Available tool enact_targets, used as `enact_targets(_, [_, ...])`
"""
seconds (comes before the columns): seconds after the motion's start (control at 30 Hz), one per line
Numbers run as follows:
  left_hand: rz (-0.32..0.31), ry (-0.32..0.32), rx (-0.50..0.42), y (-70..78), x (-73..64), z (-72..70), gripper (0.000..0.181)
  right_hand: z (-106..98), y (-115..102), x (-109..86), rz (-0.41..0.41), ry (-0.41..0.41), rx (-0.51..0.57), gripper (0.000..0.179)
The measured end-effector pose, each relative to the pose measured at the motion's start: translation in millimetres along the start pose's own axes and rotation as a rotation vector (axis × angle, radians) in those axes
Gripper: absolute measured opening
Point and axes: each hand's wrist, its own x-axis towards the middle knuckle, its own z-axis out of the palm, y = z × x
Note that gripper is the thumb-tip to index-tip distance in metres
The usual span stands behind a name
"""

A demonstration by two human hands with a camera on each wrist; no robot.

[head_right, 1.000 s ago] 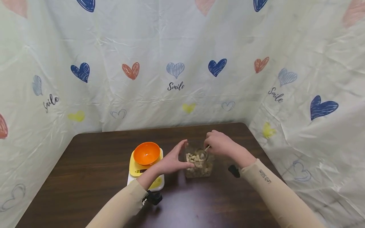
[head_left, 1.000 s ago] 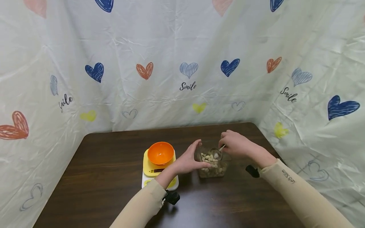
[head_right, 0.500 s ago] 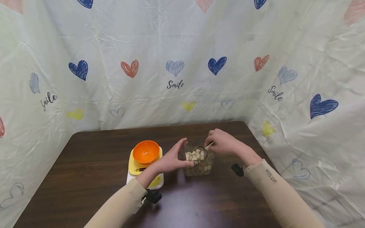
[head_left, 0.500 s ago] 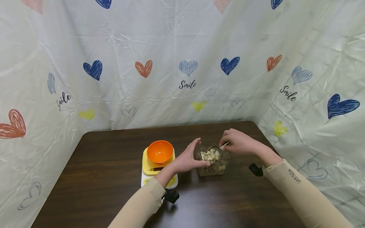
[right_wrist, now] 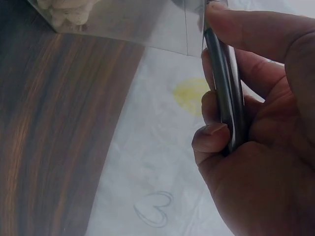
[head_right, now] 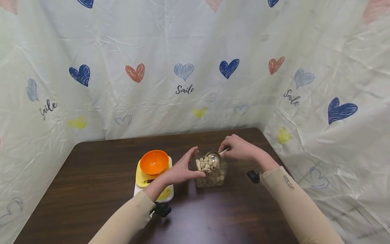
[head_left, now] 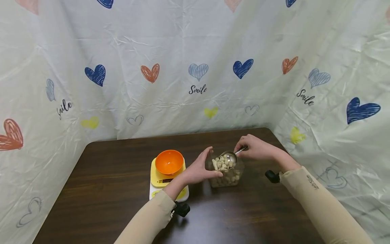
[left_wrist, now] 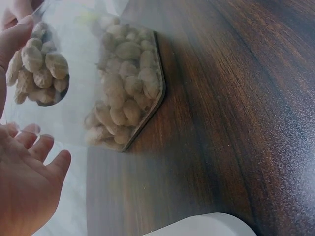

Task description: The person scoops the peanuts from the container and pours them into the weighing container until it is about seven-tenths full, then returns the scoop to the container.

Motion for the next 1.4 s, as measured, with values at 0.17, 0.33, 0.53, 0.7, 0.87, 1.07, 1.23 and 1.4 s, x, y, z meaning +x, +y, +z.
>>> enact_targets(0.17, [-0.005,0.000,0.007,-0.4,-1.2,-1.3,0.111,-1,0,5.6,0.006,-0.034,0.006,0.010])
enact_targets(0.33, [-0.014,0.009,0.018,-1.9,-2.5,-1.9,0.111,-2,0,9.9,0.005,-0.055,0.007,0.009])
enact_targets(0.53, [-0.023,0.015,0.008,-1.7,-1.7,0.1,0.111,-6,4,8.4,0.036,-0.057,0.029,0.007])
enact_targets(0.7, [-0.024,0.014,0.008,-1.9,-1.1,1.1,0.111,-11,8,4.8,0.035,-0.049,0.046,0.007])
enact_targets(0.87, [-0.022,0.008,0.014,-0.5,-0.8,1.0,0.112,-15,9,1.7,0.040,-0.041,0.052,0.007])
enact_targets(1.07, [-0.024,0.006,0.018,1.5,-0.2,0.6,0.112,-20,7,-0.4,0.049,-0.032,0.049,0.007])
enact_targets(1.23, [-0.025,0.008,0.028,2.8,0.3,0.7,0.112,-25,9,-2.8,0.052,-0.010,0.045,0.007])
enact_targets(1.4, [-0.027,0.007,0.038,4.3,1.2,1.0,0.112,-28,11,-5.9,0.066,0.005,0.070,0.008])
